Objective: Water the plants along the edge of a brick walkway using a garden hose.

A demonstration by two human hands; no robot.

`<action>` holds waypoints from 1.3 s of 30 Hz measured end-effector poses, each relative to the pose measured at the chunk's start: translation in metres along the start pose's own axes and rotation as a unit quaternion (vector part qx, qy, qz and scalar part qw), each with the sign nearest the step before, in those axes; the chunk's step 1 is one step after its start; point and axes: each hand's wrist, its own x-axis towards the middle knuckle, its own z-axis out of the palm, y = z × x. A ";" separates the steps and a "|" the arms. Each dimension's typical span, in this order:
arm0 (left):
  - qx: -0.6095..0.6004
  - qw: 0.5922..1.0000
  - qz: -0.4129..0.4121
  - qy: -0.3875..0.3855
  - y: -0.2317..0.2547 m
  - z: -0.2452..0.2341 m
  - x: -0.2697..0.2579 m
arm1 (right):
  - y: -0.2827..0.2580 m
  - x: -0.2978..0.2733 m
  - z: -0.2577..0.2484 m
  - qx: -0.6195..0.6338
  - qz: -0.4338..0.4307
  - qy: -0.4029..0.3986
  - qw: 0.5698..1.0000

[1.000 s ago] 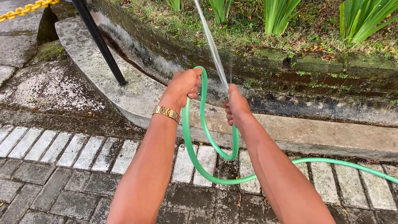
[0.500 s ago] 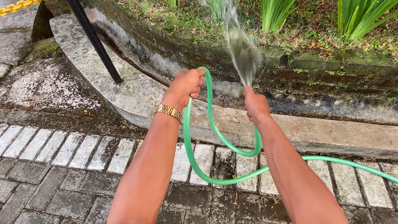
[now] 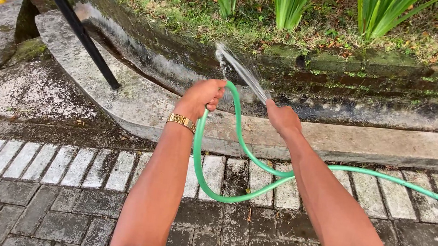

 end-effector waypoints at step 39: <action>-0.236 0.960 0.011 0.147 0.075 -0.037 -0.135 | -0.115 -0.053 0.006 0.315 0.119 -0.256 0.906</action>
